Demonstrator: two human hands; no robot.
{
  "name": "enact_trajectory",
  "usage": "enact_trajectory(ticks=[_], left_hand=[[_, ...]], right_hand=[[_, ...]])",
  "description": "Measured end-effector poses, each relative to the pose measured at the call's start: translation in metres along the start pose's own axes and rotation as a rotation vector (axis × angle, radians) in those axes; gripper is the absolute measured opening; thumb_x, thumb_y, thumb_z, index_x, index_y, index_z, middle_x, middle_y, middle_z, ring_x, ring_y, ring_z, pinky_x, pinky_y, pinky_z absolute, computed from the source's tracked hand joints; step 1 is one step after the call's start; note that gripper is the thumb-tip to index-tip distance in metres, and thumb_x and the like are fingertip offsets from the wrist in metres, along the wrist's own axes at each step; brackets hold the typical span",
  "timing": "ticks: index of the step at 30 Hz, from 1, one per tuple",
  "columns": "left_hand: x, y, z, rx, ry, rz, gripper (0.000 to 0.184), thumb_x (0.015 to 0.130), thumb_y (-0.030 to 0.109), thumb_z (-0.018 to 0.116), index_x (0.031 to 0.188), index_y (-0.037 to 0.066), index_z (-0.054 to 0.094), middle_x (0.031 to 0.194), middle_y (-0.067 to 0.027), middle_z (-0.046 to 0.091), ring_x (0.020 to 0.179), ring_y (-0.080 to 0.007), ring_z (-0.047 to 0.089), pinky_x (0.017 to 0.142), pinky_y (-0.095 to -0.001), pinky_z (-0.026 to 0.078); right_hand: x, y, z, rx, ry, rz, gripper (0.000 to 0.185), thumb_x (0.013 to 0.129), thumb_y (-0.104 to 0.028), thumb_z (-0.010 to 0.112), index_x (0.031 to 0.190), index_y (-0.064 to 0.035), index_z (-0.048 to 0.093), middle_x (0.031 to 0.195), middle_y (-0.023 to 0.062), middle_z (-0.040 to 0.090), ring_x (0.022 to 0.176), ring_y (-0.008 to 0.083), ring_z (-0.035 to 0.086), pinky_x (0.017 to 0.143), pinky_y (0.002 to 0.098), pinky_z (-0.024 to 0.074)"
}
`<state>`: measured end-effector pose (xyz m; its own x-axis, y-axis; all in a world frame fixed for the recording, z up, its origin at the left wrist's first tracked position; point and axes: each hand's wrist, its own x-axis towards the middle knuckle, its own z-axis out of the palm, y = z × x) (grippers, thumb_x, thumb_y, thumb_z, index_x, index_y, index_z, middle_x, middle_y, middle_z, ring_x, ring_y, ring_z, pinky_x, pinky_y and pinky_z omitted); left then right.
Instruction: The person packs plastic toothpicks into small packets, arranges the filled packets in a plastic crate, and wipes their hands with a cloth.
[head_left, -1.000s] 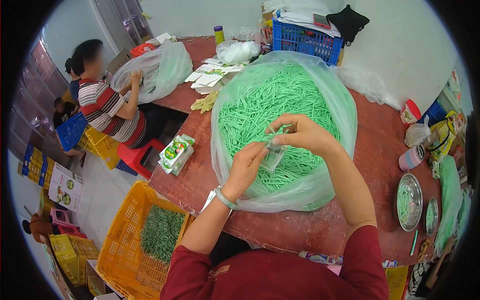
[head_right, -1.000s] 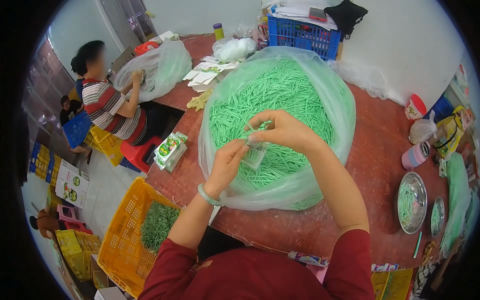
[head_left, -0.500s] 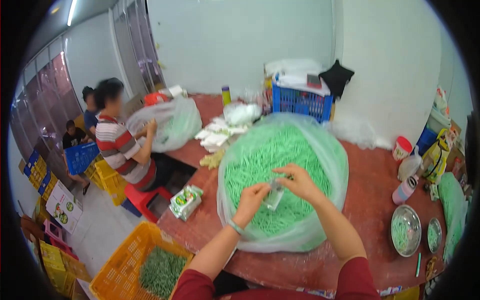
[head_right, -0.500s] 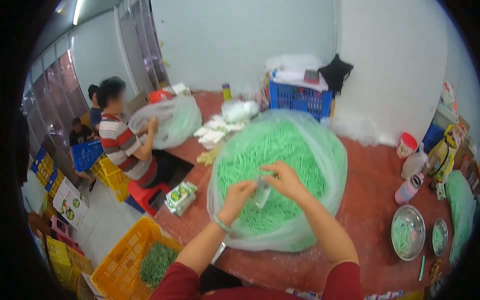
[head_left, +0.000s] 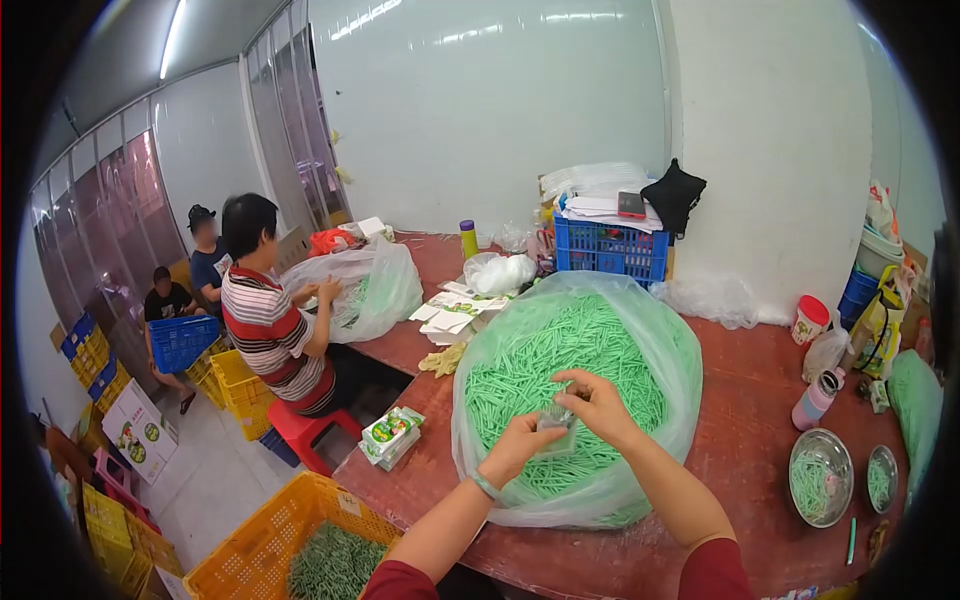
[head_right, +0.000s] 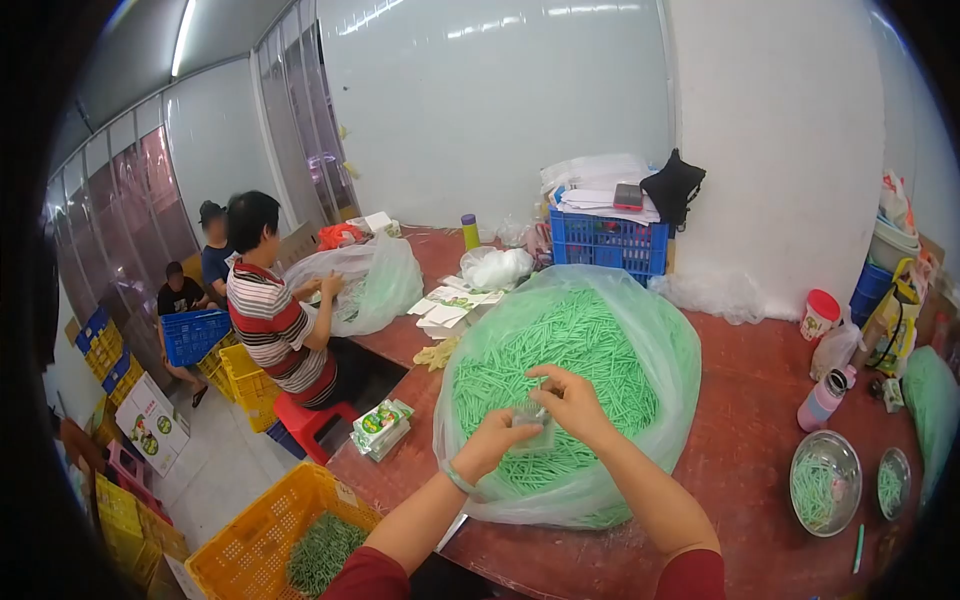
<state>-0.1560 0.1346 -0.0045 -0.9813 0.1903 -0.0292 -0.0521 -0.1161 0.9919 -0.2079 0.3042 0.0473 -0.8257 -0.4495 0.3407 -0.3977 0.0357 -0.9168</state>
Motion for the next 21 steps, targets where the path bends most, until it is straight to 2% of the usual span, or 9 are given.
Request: enact_trajectory(ticks=[3, 7, 9, 11, 13, 15, 16, 19, 21], left_hand=[[-0.002, 0.002, 0.005, -0.153, 0.013, 0.104, 0.026, 0.09, 0.01, 0.065, 0.114, 0.001, 0.063, 0.099, -0.0013, 0.067, 0.089, -0.0093, 0.062, 0.078, -0.025, 0.049], [-0.003, 0.004, 0.003, -0.088, 0.047, 0.136, 0.026, 0.094, 0.013, 0.059, 0.118, 0.001, 0.061, 0.103, -0.0021, 0.067, 0.093, -0.0109, 0.062, 0.081, -0.0269, 0.05], [-0.002, 0.006, -0.001, -0.2, -0.029, 0.152, 0.029, 0.099, 0.021, 0.052, 0.118, 0.001, 0.06, 0.104, -0.0037, 0.067, 0.093, -0.013, 0.063, 0.082, -0.0291, 0.05], [-0.011, 0.01, -0.004, -0.374, -0.099, 0.061, 0.037, 0.102, 0.031, 0.046, 0.12, 0.001, 0.058, 0.106, -0.0062, 0.067, 0.094, -0.0157, 0.064, 0.083, -0.0312, 0.051], [-0.015, 0.016, -0.005, -0.463, -0.092, -0.026, 0.043, 0.103, 0.036, 0.042, 0.122, 0.001, 0.057, 0.108, -0.0079, 0.066, 0.095, -0.0175, 0.064, 0.084, -0.0325, 0.052], [-0.021, 0.017, -0.007, -0.486, -0.049, -0.042, 0.044, 0.103, 0.037, 0.042, 0.124, 0.001, 0.056, 0.109, -0.0088, 0.066, 0.096, -0.0185, 0.065, 0.085, -0.0335, 0.052], [-0.026, 0.018, -0.008, -0.468, -0.045, -0.013, 0.045, 0.102, 0.038, 0.045, 0.121, 0.0, 0.058, 0.109, -0.0079, 0.065, 0.094, -0.0152, 0.063, 0.082, -0.0305, 0.051], [-0.029, 0.005, -0.022, -0.246, -0.02, 0.052, 0.039, 0.099, 0.033, 0.053, 0.119, 0.0, 0.059, 0.112, -0.0069, 0.064, 0.098, -0.015, 0.062, 0.085, -0.0309, 0.05], [-0.046, 0.017, -0.033, 0.073, 0.005, 0.137, 0.031, 0.091, 0.023, 0.065, 0.113, 0.002, 0.063, 0.102, -0.0045, 0.066, 0.088, -0.0119, 0.061, 0.078, -0.0285, 0.049]], right_hand=[[0.001, 0.008, -0.006, -0.111, -0.048, -0.103, 0.017, 0.088, -0.013, 0.064, 0.102, -0.0052, 0.071, 0.087, 0.0058, 0.066, 0.077, 0.0163, 0.06, 0.072, 0.0296, 0.0484], [0.003, 0.012, -0.011, -0.361, -0.132, -0.302, 0.02, 0.088, -0.016, 0.065, 0.103, -0.0046, 0.071, 0.095, 0.0116, 0.067, 0.091, 0.0267, 0.062, 0.082, 0.0359, 0.0486], [0.004, 0.005, -0.019, -0.346, -0.174, -0.311, 0.021, 0.086, -0.014, 0.065, 0.105, -0.0048, 0.071, 0.1, 0.0122, 0.066, 0.09, 0.0254, 0.063, 0.08, 0.0345, 0.049], [0.004, 0.002, -0.023, -0.201, -0.184, -0.011, 0.022, 0.085, -0.007, 0.066, 0.106, -0.0029, 0.07, 0.095, 0.005, 0.064, 0.086, 0.0132, 0.06, 0.078, 0.0281, 0.0491], [0.002, -0.008, -0.017, -0.039, -0.146, 0.115, 0.028, 0.083, -0.003, 0.066, 0.111, -0.0035, 0.068, 0.088, 0.0031, 0.063, 0.081, 0.0106, 0.06, 0.073, 0.0262, 0.0495], [-0.002, -0.012, -0.005, -0.095, -0.123, 0.038, 0.03, 0.082, -0.003, 0.067, 0.113, -0.0032, 0.066, 0.083, 0.0024, 0.063, 0.078, 0.0109, 0.06, 0.07, 0.0268, 0.0499], [-0.002, -0.015, 0.002, -0.12, -0.118, -0.005, 0.032, 0.082, -0.003, 0.067, 0.114, -0.0031, 0.066, 0.08, 0.0021, 0.063, 0.077, 0.011, 0.06, 0.069, 0.0272, 0.0502], [0.001, -0.019, 0.016, -0.188, -0.284, 0.085, 0.032, 0.08, -0.003, 0.067, 0.112, -0.0026, 0.065, 0.078, 0.0033, 0.061, 0.072, 0.0096, 0.057, 0.068, 0.0264, 0.0484], [0.004, -0.015, 0.027, -0.182, -0.39, 0.035, 0.024, 0.078, -0.001, 0.066, 0.103, -0.0006, 0.065, 0.08, 0.0014, 0.06, 0.074, 0.0085, 0.056, 0.067, 0.0239, 0.0471]])
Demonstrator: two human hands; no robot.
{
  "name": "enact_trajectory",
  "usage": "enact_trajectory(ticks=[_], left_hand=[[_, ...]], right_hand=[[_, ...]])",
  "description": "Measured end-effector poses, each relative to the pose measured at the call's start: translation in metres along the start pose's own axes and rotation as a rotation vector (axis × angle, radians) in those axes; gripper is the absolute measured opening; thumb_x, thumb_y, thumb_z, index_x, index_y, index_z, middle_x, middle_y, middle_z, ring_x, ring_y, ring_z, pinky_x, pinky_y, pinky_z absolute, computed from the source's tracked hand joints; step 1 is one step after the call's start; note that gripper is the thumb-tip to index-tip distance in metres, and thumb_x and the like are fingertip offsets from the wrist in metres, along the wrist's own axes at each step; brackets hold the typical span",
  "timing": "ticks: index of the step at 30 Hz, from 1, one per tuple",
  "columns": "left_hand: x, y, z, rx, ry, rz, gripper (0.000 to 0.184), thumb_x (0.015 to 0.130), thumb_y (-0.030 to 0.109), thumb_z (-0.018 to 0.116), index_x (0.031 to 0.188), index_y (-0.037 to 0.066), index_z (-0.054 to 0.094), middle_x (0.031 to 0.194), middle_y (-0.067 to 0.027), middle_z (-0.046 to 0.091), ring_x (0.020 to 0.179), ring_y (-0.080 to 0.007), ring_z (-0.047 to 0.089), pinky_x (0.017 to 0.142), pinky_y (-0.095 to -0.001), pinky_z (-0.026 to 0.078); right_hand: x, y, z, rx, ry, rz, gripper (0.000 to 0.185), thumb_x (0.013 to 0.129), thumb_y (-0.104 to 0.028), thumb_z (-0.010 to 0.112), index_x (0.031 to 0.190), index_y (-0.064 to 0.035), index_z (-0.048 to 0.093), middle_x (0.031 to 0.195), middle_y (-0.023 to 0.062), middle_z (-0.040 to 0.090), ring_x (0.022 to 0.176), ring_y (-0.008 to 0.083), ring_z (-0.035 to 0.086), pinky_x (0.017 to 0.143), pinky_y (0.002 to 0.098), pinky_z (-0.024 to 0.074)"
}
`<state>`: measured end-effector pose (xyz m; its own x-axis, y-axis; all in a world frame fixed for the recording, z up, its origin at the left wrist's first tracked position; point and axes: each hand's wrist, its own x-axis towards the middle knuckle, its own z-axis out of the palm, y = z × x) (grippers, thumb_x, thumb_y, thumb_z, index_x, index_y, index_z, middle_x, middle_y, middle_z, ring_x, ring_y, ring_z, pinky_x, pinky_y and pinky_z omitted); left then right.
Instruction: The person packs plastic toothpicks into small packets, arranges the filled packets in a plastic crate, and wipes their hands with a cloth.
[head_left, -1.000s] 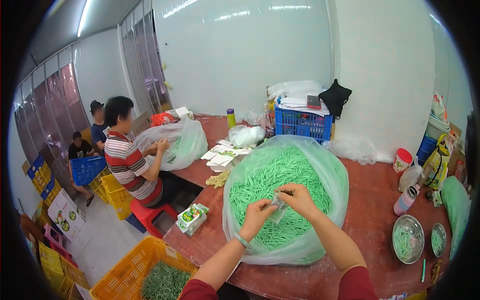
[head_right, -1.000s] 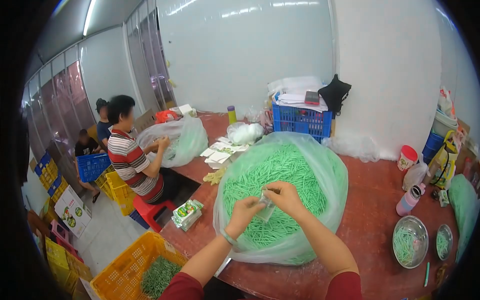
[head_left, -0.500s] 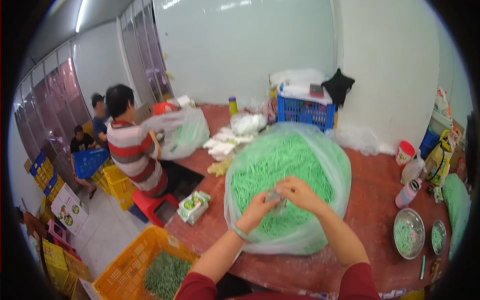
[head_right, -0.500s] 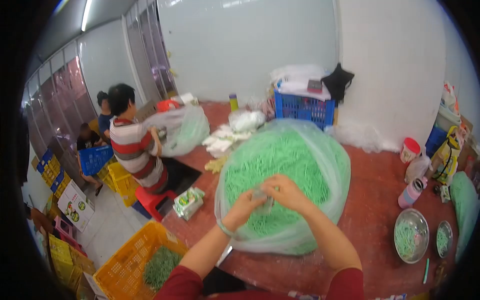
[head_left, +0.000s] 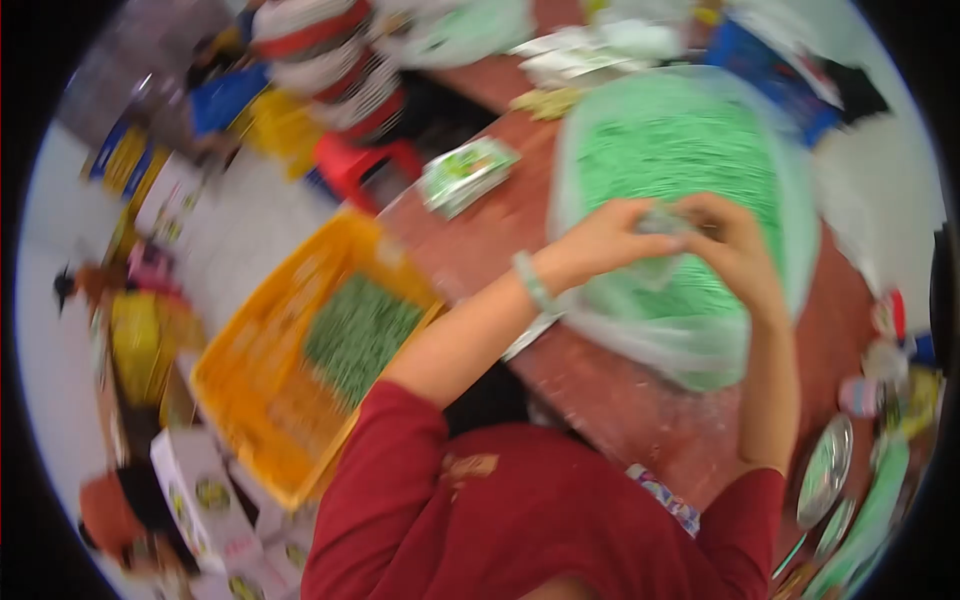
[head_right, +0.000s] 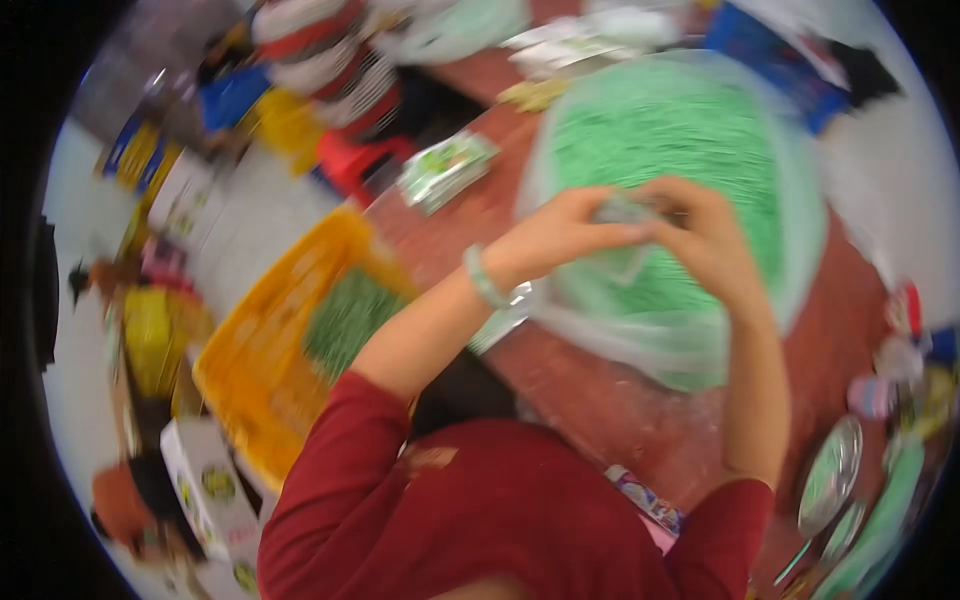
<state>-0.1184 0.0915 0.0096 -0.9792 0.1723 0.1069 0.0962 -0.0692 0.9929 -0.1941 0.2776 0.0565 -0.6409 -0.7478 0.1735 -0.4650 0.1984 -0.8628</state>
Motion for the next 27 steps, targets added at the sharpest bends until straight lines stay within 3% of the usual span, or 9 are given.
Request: enact_trajectory(ticks=[3, 7, 9, 11, 16, 23, 24, 26, 27], left_hand=[[-0.037, -0.002, -0.026, 0.385, 0.11, 0.306, 0.036, 0.079, 0.015, 0.074, 0.112, 0.004, 0.063, 0.091, -0.0087, 0.069, 0.077, -0.0145, 0.062, 0.07, -0.0297, 0.049], [-0.12, 0.021, -0.075, 0.766, 0.291, 0.338, 0.033, 0.076, 0.008, 0.072, 0.109, 0.007, 0.067, 0.087, -0.0111, 0.07, 0.073, -0.0223, 0.067, 0.069, -0.0335, 0.053], [-0.171, 0.018, -0.13, 0.529, 0.385, 0.11, 0.022, 0.08, 0.001, 0.066, 0.101, 0.004, 0.07, 0.09, -0.0082, 0.072, 0.082, -0.0154, 0.069, 0.075, -0.0293, 0.055], [-0.234, 0.026, -0.192, 0.811, 0.599, -0.132, 0.019, 0.081, 0.008, 0.066, 0.098, 0.007, 0.073, 0.082, -0.0083, 0.072, 0.071, -0.0129, 0.068, 0.067, -0.0279, 0.054], [-0.429, -0.076, -0.333, 1.264, 1.067, -0.82, 0.013, 0.076, 0.021, 0.07, 0.083, 0.01, 0.075, 0.079, -0.0169, 0.068, 0.069, -0.034, 0.066, 0.067, -0.0415, 0.053], [-0.551, -0.202, -0.368, 1.48, 1.109, -0.979, 0.017, 0.08, 0.017, 0.058, 0.075, 0.004, 0.068, 0.076, -0.0239, 0.063, 0.069, -0.0397, 0.063, 0.062, -0.0471, 0.048], [-0.546, -0.2, -0.358, 1.158, 1.241, -1.089, 0.021, 0.081, 0.019, 0.057, 0.078, 0.001, 0.067, 0.082, -0.0262, 0.064, 0.072, -0.0385, 0.062, 0.063, -0.048, 0.047], [-0.564, -0.23, -0.364, 1.253, 0.987, -1.249, 0.016, 0.082, 0.015, 0.058, 0.082, 0.003, 0.069, 0.083, -0.0229, 0.065, 0.074, -0.0348, 0.062, 0.064, -0.0457, 0.047], [-0.56, -0.24, -0.363, 0.763, 1.163, -1.1, 0.021, 0.083, 0.017, 0.057, 0.087, 0.001, 0.069, 0.087, -0.0205, 0.067, 0.077, -0.0322, 0.062, 0.067, -0.0445, 0.048]], right_hand=[[0.009, -0.015, 0.034, 0.072, -0.108, -0.006, 0.024, 0.079, 0.005, 0.062, 0.103, 0.0003, 0.061, 0.082, 0.0009, 0.059, 0.075, 0.0078, 0.055, 0.067, 0.024, 0.0455], [0.015, -0.046, 0.074, -0.059, -0.275, -0.073, 0.028, 0.081, 0.006, 0.06, 0.108, 0.0008, 0.061, 0.082, 0.0029, 0.06, 0.073, 0.0082, 0.055, 0.067, 0.0242, 0.0456], [0.019, -0.049, 0.083, -0.226, -0.309, -0.193, 0.03, 0.082, 0.006, 0.06, 0.111, 0.0011, 0.061, 0.082, 0.0037, 0.06, 0.071, 0.0084, 0.054, 0.066, 0.0247, 0.0454], [0.025, -0.03, 0.078, -0.182, -0.275, -0.111, 0.03, 0.083, 0.005, 0.06, 0.113, 0.0003, 0.061, 0.083, 0.0025, 0.06, 0.072, 0.0081, 0.053, 0.066, 0.0242, 0.0439], [0.036, 0.026, 0.034, -0.124, -0.159, 0.161, 0.026, 0.09, -0.003, 0.059, 0.115, -0.0031, 0.061, 0.086, -0.002, 0.057, 0.079, 0.0057, 0.052, 0.066, 0.0209, 0.0405], [0.035, 0.066, -0.008, -0.252, 0.009, 0.252, 0.027, 0.093, -0.011, 0.058, 0.119, -0.0026, 0.06, 0.096, -0.0002, 0.059, 0.082, 0.0067, 0.052, 0.065, 0.0212, 0.0387], [0.029, 0.064, -0.014, -0.286, 0.067, 0.278, 0.028, 0.093, -0.011, 0.058, 0.119, -0.0024, 0.06, 0.099, 0.0004, 0.059, 0.083, 0.007, 0.052, 0.065, 0.0214, 0.0391], [0.03, 0.043, 0.002, -0.26, 0.156, 0.322, 0.027, 0.092, -0.009, 0.06, 0.117, -0.0008, 0.06, 0.104, 0.002, 0.062, 0.088, 0.0091, 0.055, 0.072, 0.0224, 0.0438], [0.035, 0.033, 0.001, -0.296, 0.104, 0.371, 0.023, 0.09, -0.007, 0.062, 0.113, -0.0012, 0.063, 0.099, 0.0012, 0.063, 0.087, 0.0092, 0.056, 0.072, 0.0224, 0.0443]])
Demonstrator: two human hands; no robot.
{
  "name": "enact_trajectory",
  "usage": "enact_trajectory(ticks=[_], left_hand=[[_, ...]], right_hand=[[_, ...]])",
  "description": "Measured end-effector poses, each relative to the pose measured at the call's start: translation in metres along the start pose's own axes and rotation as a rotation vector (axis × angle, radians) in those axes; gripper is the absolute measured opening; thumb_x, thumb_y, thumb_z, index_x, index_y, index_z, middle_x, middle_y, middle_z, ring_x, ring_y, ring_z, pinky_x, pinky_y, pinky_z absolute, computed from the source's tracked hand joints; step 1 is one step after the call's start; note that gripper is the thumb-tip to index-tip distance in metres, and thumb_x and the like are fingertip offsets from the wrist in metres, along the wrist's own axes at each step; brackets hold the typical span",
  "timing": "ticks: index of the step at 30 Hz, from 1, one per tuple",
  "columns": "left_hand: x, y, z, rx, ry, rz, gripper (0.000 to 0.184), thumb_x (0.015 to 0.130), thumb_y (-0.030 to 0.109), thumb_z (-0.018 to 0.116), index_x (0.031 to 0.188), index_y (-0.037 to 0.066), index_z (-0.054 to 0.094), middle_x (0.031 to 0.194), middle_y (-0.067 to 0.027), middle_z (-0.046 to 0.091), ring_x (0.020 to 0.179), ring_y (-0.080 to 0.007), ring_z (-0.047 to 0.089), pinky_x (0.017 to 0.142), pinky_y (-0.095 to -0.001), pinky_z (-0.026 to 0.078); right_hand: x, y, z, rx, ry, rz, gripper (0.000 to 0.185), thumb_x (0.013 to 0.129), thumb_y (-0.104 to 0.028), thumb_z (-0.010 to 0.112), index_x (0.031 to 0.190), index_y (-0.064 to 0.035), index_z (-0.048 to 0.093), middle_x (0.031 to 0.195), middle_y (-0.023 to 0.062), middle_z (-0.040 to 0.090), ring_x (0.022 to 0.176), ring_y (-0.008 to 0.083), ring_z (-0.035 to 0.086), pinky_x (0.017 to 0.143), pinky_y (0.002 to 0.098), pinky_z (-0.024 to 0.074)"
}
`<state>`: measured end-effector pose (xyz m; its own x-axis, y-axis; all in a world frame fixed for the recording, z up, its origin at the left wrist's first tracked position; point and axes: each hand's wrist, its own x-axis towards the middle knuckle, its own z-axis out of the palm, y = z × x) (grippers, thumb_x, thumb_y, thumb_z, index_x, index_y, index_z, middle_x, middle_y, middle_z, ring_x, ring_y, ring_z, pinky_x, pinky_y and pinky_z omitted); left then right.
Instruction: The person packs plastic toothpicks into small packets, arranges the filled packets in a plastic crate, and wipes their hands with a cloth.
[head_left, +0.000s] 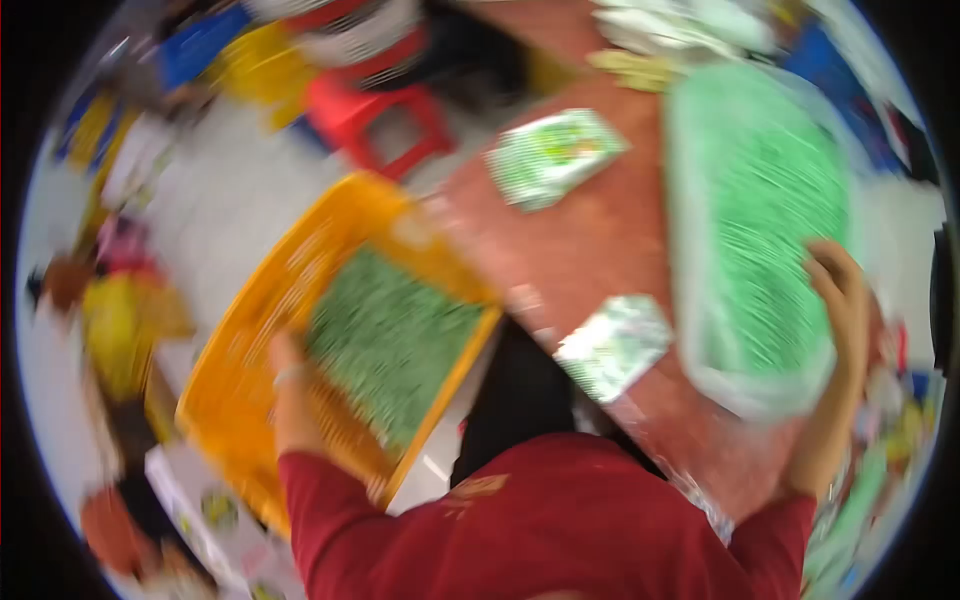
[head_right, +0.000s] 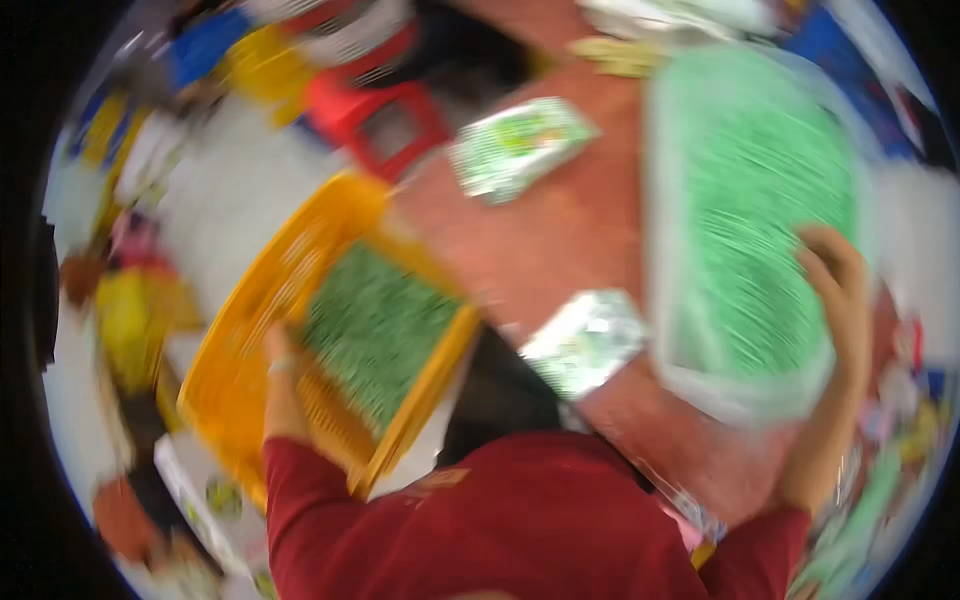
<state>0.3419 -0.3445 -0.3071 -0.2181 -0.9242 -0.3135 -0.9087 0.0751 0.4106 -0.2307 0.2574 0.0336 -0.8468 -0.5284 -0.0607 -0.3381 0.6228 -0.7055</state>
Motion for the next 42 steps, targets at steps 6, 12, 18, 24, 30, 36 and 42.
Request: enact_trajectory(ticks=[6, 12, 18, 24, 30, 36, 42], left_hand=[[-0.008, 0.004, 0.039, -0.694, 0.032, -0.197, 0.041, 0.091, 0.019, 0.048, 0.12, -0.007, 0.059, 0.112, -0.0159, 0.061, 0.083, -0.0285, 0.06, 0.074, -0.0406, 0.048], [0.009, 0.015, 0.026, 0.292, -0.11, -0.058, 0.028, 0.091, 0.011, 0.05, 0.112, -0.002, 0.064, 0.111, -0.0196, 0.063, 0.078, -0.0311, 0.062, 0.069, -0.0407, 0.05], [-0.055, 0.144, -0.018, 0.241, 0.505, 0.605, 0.019, 0.092, 0.007, 0.055, 0.103, -0.003, 0.066, 0.087, -0.0167, 0.063, 0.07, -0.0324, 0.059, 0.066, -0.0425, 0.048], [-0.171, 0.303, -0.034, -0.196, 0.437, 1.017, 0.013, 0.087, -0.003, 0.06, 0.099, -0.004, 0.065, 0.083, -0.0135, 0.062, 0.074, -0.024, 0.06, 0.067, -0.0329, 0.048], [-0.245, 0.378, -0.008, -0.343, 0.216, 1.276, 0.014, 0.084, -0.004, 0.063, 0.097, -0.003, 0.066, 0.087, -0.0138, 0.066, 0.078, -0.0249, 0.063, 0.07, -0.0324, 0.05], [-0.273, 0.408, 0.006, -0.401, 0.13, 1.343, 0.016, 0.082, -0.004, 0.064, 0.097, -0.002, 0.067, 0.085, -0.0123, 0.066, 0.074, -0.0252, 0.063, 0.067, -0.0318, 0.05], [-0.277, 0.415, 0.006, -0.398, 0.059, 1.343, 0.017, 0.081, -0.003, 0.065, 0.098, -0.001, 0.068, 0.082, -0.0115, 0.064, 0.072, -0.0245, 0.061, 0.064, -0.0317, 0.049]], right_hand=[[0.012, -0.009, 0.007, 0.051, 0.106, -0.121, 0.016, 0.087, -0.002, 0.062, 0.102, 0.0009, 0.067, 0.09, 0.0049, 0.066, 0.08, 0.0135, 0.061, 0.071, 0.0285, 0.0491], [0.044, -0.011, 0.024, -0.421, 0.049, -0.397, 0.013, 0.081, 0.002, 0.063, 0.093, -0.0001, 0.069, 0.085, 0.0128, 0.064, 0.079, 0.0259, 0.063, 0.072, 0.0344, 0.0507], [0.084, 0.01, 0.052, -0.732, -0.116, -0.589, 0.015, 0.072, 0.005, 0.064, 0.087, 0.0004, 0.066, 0.088, 0.014, 0.059, 0.088, 0.0327, 0.06, 0.077, 0.0414, 0.05], [0.089, 0.007, 0.058, -0.758, -0.155, -0.647, 0.023, 0.074, 0.008, 0.056, 0.095, -0.0018, 0.062, 0.097, 0.0155, 0.058, 0.096, 0.0323, 0.059, 0.08, 0.0422, 0.0515], [0.089, 0.011, 0.053, -0.863, -0.095, -0.598, 0.021, 0.075, 0.003, 0.059, 0.095, -0.0041, 0.062, 0.097, 0.0116, 0.058, 0.097, 0.029, 0.058, 0.078, 0.0402, 0.0525], [0.097, 0.022, 0.063, -1.0, -0.076, -0.701, 0.016, 0.073, 0.0, 0.063, 0.088, -0.0055, 0.066, 0.09, 0.0088, 0.062, 0.099, 0.028, 0.057, 0.077, 0.0387, 0.0528], [0.104, 0.01, 0.068, -1.115, -0.171, -0.645, 0.014, 0.071, -0.003, 0.066, 0.083, -0.0067, 0.069, 0.091, 0.0078, 0.065, 0.099, 0.0274, 0.057, 0.08, 0.0398, 0.0497]])
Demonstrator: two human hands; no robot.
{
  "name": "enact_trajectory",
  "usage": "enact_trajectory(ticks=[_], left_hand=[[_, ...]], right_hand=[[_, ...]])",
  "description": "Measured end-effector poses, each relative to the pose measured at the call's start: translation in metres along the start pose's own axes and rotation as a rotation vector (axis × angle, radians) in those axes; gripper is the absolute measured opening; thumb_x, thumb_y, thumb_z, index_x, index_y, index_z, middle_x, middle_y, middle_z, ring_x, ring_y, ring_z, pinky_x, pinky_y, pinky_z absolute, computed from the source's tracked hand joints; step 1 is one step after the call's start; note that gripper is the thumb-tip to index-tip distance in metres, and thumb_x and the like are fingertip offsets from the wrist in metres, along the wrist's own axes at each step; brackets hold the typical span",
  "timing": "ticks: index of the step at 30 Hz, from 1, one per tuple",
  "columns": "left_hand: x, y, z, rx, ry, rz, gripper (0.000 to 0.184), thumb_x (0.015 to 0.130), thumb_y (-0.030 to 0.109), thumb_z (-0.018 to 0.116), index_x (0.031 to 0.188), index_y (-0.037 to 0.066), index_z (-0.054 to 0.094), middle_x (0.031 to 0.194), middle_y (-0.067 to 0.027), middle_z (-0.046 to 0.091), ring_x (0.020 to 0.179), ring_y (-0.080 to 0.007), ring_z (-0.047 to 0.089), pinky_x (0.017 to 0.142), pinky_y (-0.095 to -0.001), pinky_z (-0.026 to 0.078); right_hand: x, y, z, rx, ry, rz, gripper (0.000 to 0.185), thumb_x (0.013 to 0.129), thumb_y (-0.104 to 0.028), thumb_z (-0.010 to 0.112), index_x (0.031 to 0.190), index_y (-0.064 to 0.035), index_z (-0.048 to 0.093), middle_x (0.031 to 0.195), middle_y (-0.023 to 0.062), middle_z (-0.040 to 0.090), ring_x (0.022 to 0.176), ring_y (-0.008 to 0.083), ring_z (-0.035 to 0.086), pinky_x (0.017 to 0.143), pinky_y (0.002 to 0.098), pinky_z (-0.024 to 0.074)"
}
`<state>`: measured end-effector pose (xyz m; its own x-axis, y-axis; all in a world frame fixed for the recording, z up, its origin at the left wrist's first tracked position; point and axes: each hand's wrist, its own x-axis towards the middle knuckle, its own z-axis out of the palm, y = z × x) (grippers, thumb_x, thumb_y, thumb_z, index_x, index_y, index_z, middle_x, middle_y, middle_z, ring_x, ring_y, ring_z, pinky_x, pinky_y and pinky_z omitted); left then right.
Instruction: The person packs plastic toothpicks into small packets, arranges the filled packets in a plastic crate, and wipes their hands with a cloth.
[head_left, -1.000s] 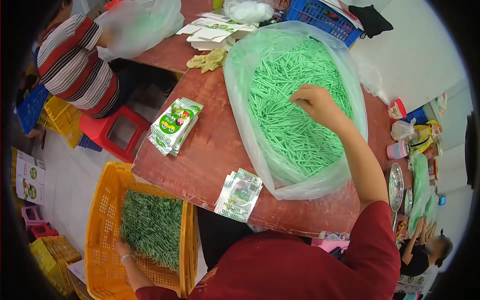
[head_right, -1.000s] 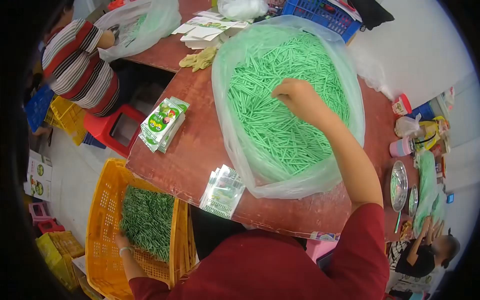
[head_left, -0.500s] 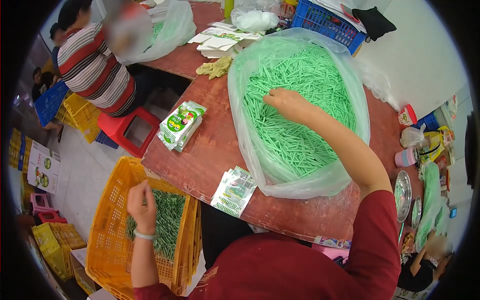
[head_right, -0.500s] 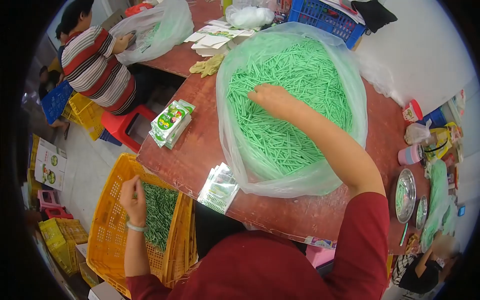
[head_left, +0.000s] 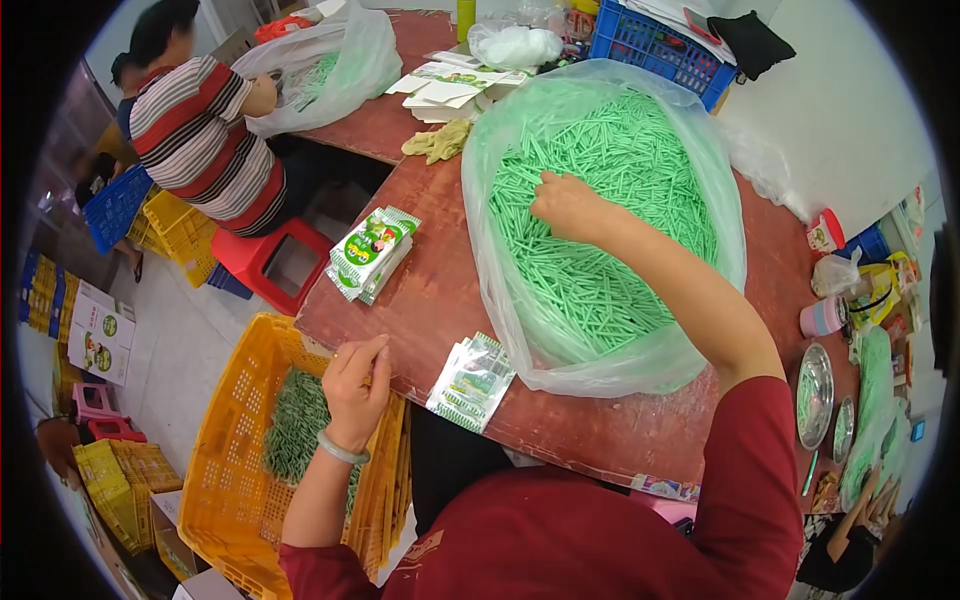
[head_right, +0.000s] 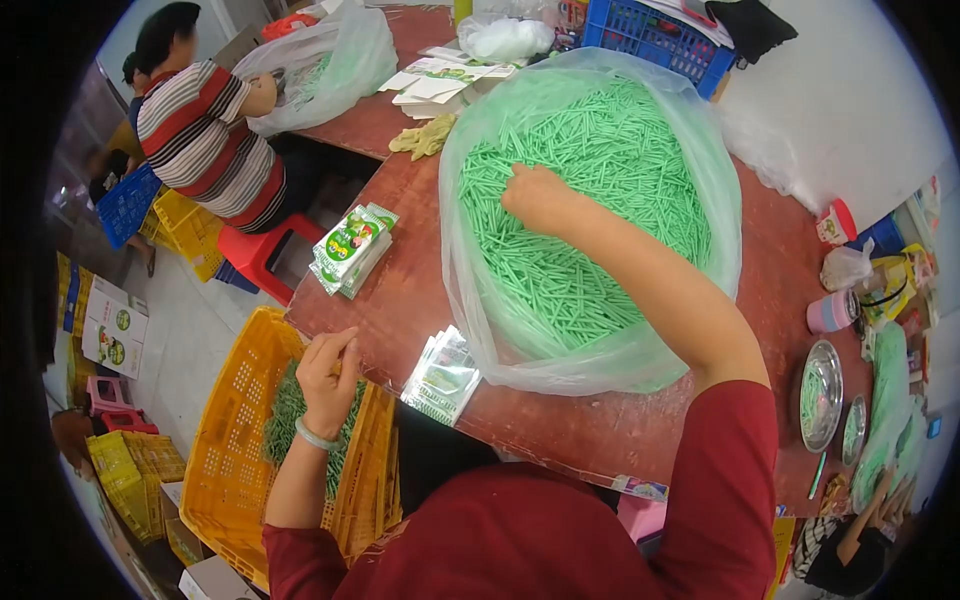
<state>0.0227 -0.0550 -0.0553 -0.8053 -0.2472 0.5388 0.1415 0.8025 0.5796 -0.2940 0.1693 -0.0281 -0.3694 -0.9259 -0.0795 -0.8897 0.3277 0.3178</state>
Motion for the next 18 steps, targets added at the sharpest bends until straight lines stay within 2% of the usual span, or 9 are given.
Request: enact_trajectory(ticks=[4, 7, 10, 13, 17, 18], left_hand=[[-0.003, 0.005, 0.004, -0.03, -0.06, -0.039, 0.016, 0.082, -0.002, 0.065, 0.097, -0.001, 0.068, 0.08, -0.0112, 0.062, 0.07, -0.0245, 0.06, 0.063, -0.0318, 0.048], [-0.006, 0.009, 0.01, -0.072, -0.121, -0.091, 0.015, 0.082, -0.002, 0.066, 0.097, 0.0, 0.068, 0.08, -0.0111, 0.062, 0.07, -0.0245, 0.06, 0.063, -0.0323, 0.048], [-0.01, 0.007, 0.016, -0.09, -0.133, -0.095, 0.015, 0.081, -0.001, 0.066, 0.096, 0.0, 0.068, 0.08, -0.0113, 0.062, 0.07, -0.0253, 0.06, 0.063, -0.0333, 0.048], [-0.012, 0.004, 0.022, -0.099, -0.131, -0.094, 0.015, 0.081, 0.001, 0.067, 0.096, 0.001, 0.068, 0.08, -0.0116, 0.062, 0.07, -0.0265, 0.06, 0.063, -0.0343, 0.048], [-0.01, 0.021, 0.026, -0.107, -0.222, -0.246, 0.015, 0.082, 0.007, 0.068, 0.096, 0.001, 0.067, 0.082, -0.0119, 0.061, 0.071, -0.0281, 0.059, 0.065, -0.0357, 0.048], [-0.014, 0.019, 0.031, -0.113, -0.26, -0.255, 0.02, 0.082, 0.013, 0.069, 0.097, 0.001, 0.065, 0.084, -0.0132, 0.06, 0.075, -0.0298, 0.058, 0.068, -0.038, 0.047]], right_hand=[[0.008, -0.002, -0.016, 0.06, -0.248, 0.071, 0.02, 0.073, -0.004, 0.067, 0.092, -0.0073, 0.07, 0.099, 0.0089, 0.067, 0.101, 0.0277, 0.058, 0.082, 0.0407, 0.0488], [0.005, 0.004, -0.012, 0.356, -0.233, 0.166, 0.032, 0.072, -0.008, 0.071, 0.104, -0.0098, 0.069, 0.103, 0.0097, 0.068, 0.106, 0.0264, 0.059, 0.085, 0.0412, 0.0476], [0.0, 0.007, -0.016, 0.4, -0.241, 0.171, 0.042, 0.07, -0.008, 0.074, 0.111, -0.0121, 0.067, 0.104, 0.0109, 0.068, 0.107, 0.0259, 0.061, 0.087, 0.0408, 0.0475], [-0.009, 0.01, -0.008, 0.452, -0.101, 0.131, 0.042, 0.066, -0.007, 0.077, 0.107, -0.0091, 0.066, 0.091, 0.0114, 0.068, 0.092, 0.0295, 0.064, 0.082, 0.0414, 0.0485], [-0.012, 0.016, -0.001, 0.596, -0.032, 0.138, 0.042, 0.066, -0.003, 0.075, 0.107, -0.0059, 0.066, 0.094, 0.0131, 0.067, 0.09, 0.0289, 0.064, 0.079, 0.0392, 0.0502], [-0.013, 0.016, 0.001, 0.633, -0.022, 0.158, 0.042, 0.066, -0.001, 0.075, 0.107, -0.0054, 0.066, 0.094, 0.0134, 0.067, 0.089, 0.0285, 0.064, 0.078, 0.0388, 0.0507]])
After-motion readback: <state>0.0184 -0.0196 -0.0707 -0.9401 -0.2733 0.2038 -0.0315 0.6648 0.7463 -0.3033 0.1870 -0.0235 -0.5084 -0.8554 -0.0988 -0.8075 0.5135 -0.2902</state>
